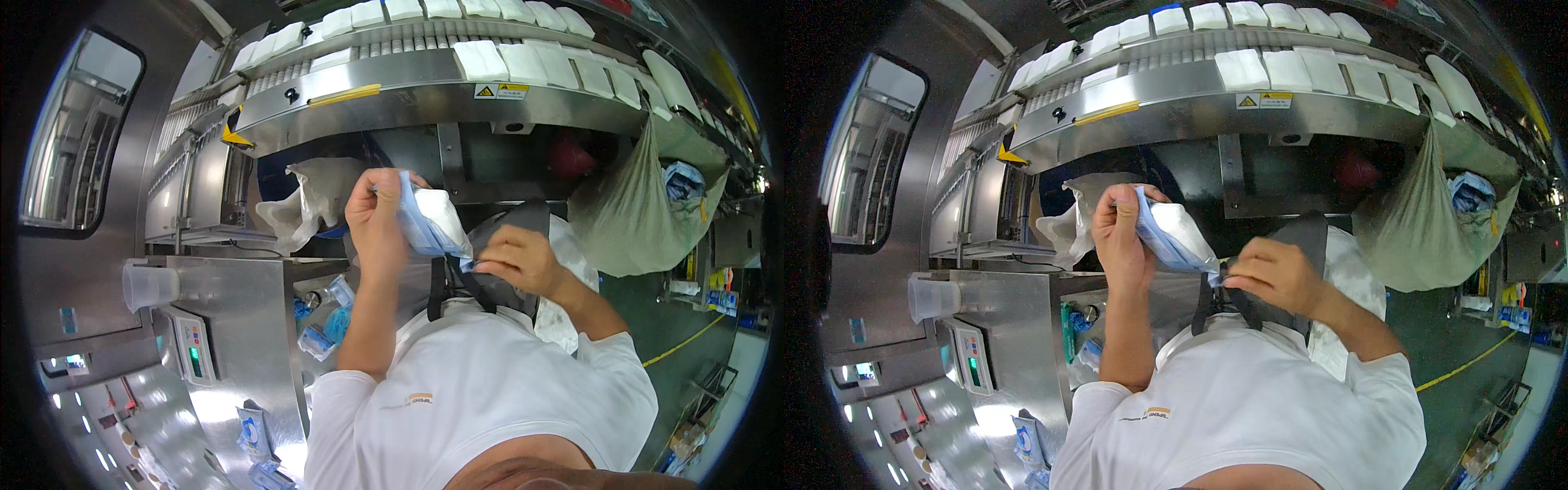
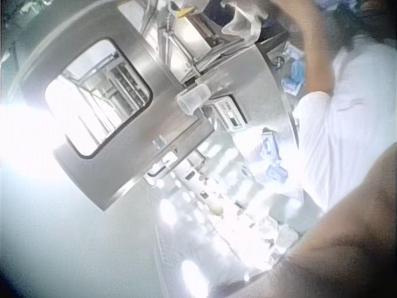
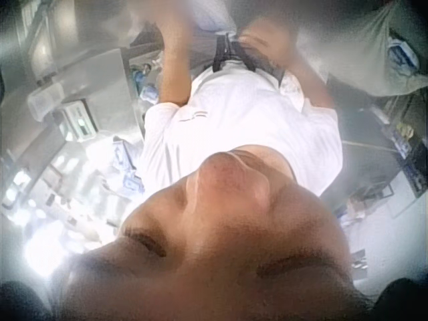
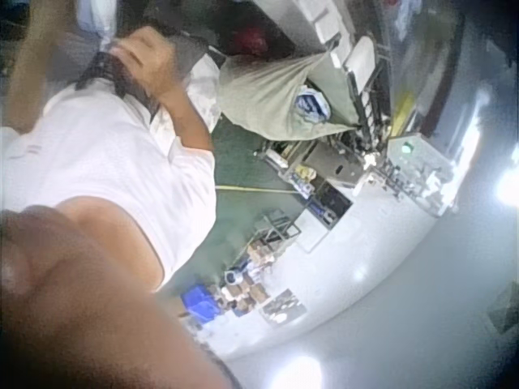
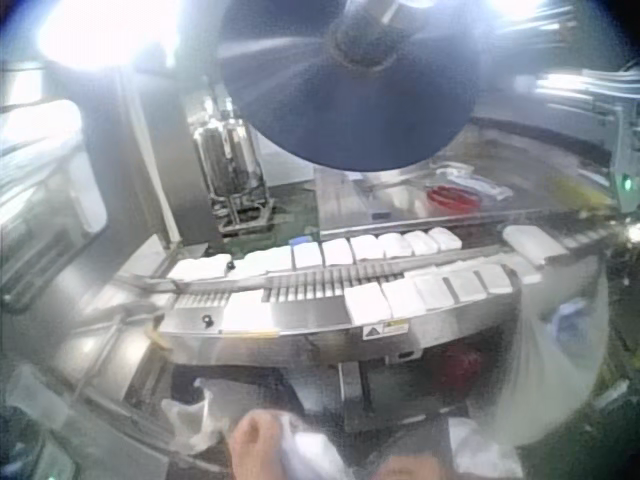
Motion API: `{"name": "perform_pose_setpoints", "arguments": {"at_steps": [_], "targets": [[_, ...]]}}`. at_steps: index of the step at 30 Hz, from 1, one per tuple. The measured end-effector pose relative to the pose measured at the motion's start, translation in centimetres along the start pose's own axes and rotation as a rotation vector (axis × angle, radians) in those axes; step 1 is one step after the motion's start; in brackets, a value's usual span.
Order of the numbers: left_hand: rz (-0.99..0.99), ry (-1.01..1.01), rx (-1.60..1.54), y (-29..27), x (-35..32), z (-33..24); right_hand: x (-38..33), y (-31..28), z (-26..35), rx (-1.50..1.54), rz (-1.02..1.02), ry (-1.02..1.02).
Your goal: The person weighs a stack of items, cuts open a blue package with scissors, and places individual items into the package one by one.
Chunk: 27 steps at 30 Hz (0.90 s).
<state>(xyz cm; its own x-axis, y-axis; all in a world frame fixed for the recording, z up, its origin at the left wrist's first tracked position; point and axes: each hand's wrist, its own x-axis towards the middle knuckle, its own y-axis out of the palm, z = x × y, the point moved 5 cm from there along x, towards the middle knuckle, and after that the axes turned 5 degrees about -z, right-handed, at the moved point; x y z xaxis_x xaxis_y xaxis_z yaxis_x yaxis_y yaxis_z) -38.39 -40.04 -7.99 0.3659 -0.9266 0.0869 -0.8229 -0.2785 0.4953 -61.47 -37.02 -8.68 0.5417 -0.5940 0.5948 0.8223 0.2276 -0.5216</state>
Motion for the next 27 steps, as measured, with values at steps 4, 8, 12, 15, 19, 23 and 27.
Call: {"name": "perform_pose_setpoints", "arguments": {"at_steps": [4, 8, 12, 15, 19, 23, 27], "targets": [[0.083, 0.087, 0.109, 0.6, -1.2, 0.1, 4.0, -3.9, 0.4, -0.034, -0.062, 0.086], [0.222, 0.354, 0.289, 3.0, -1.4, -0.7, 6.8, -2.0, 1.3, 0.188, -0.154, 0.289], [0.178, 0.391, 0.4, 3.0, -1.7, -1.0, 7.4, -1.1, 0.6, -0.063, -0.189, 0.072], [0.042, 0.281, 0.309, 1.2, -1.5, 0.9, 7.2, -2.0, 0.2, -0.068, -0.27, 0.128], [-0.18, 0.185, 0.117, -0.9, 0.1, 2.9, 4.5, -4.1, -3.2, 0.23, -0.592, 0.548], [0.165, 0.047, 0.011, -0.9, 1.0, 3.6, 3.4, -5.2, -6.2, 0.746, -0.761, 0.721], [0.432, 0.215, 0.491, 3.2, 0.9, 1.6, 2.5, -2.9, -7.4, 1.047, -0.581, 0.901]]}}
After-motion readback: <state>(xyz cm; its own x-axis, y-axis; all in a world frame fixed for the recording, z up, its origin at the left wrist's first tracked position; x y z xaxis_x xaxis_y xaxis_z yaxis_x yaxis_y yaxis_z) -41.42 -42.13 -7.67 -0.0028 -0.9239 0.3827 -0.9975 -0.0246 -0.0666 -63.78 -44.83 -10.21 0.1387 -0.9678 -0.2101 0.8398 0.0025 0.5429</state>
